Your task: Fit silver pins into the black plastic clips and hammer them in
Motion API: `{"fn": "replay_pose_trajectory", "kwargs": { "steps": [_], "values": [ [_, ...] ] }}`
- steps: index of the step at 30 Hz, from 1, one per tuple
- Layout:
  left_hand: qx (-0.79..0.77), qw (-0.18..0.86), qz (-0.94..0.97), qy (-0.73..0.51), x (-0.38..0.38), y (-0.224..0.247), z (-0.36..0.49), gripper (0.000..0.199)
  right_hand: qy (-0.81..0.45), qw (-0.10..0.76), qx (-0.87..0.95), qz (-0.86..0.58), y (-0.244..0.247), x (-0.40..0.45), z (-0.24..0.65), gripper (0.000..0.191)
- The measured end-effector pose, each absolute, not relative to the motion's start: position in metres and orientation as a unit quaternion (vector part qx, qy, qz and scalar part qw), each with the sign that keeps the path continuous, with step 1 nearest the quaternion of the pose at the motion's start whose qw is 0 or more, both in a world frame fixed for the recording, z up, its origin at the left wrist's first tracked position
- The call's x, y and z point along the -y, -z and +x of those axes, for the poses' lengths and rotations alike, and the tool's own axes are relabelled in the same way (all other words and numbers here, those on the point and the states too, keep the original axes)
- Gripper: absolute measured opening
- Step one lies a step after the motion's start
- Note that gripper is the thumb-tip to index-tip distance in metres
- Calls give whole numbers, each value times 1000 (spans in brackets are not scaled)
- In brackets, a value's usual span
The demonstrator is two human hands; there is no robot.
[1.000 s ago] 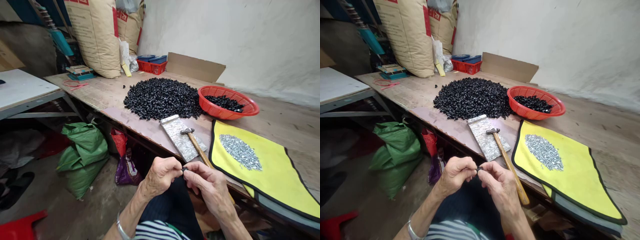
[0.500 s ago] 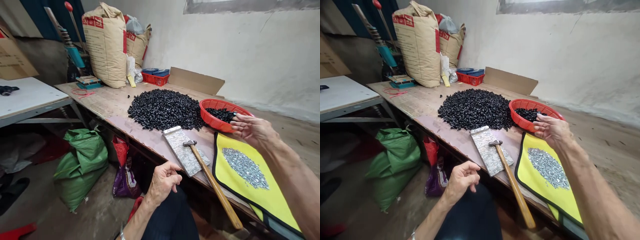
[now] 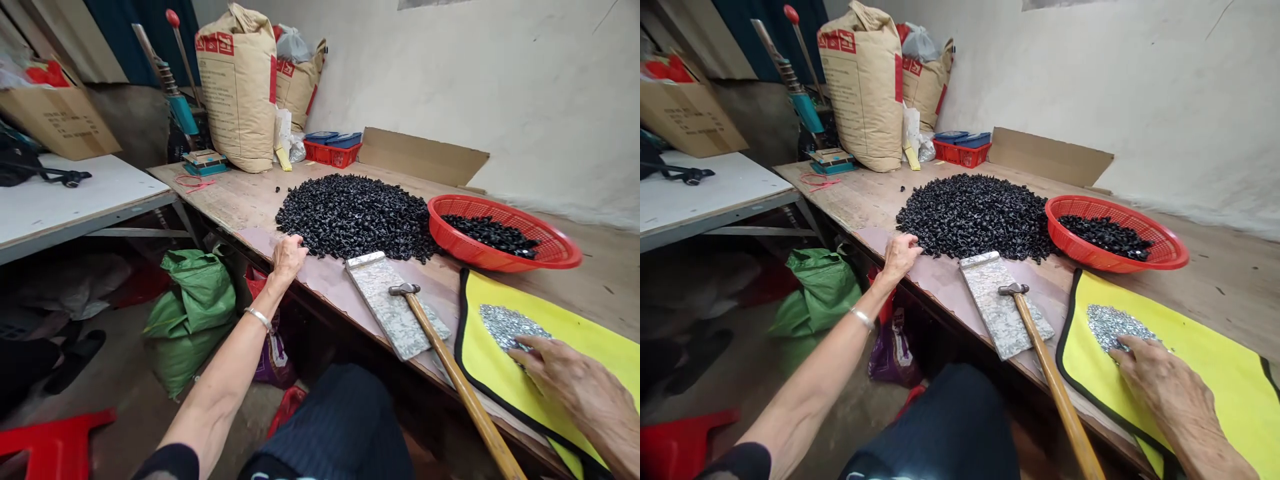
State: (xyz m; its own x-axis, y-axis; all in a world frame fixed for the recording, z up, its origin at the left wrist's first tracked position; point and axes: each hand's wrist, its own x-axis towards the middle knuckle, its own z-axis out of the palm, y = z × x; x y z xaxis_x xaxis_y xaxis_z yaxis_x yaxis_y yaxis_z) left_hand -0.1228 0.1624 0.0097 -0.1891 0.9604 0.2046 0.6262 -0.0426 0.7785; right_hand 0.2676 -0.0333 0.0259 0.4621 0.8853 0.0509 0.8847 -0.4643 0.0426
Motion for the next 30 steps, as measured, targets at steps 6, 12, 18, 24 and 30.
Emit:
{"fn": "replay_pose_trajectory", "kwargs": {
  "steps": [6, 12, 18, 24, 30],
  "values": [
    [-658, 204, 621, -374, -170, 0, -106, 13, 40, 36, -492, 869, -28, 29, 265, 29],
    [-619, 280, 591, -434, -162, 8, -92, 17, 49, -34, -510, 858, -19, 28, 286, 25],
    [-528, 448, 513, -507, -151, 3, -77, 26, 42, -61, -517, 853, -21, 30, 294, 19],
    [-417, 573, 427, -562, -131, -6, -65, 25, 5, -87, -508, 857, -26, 31, 290, 13],
    [-324, 666, 346, -576, -105, -7, -54, 27, -34, -117, -525, 842, -26, 36, 289, 13]
  ]
}}
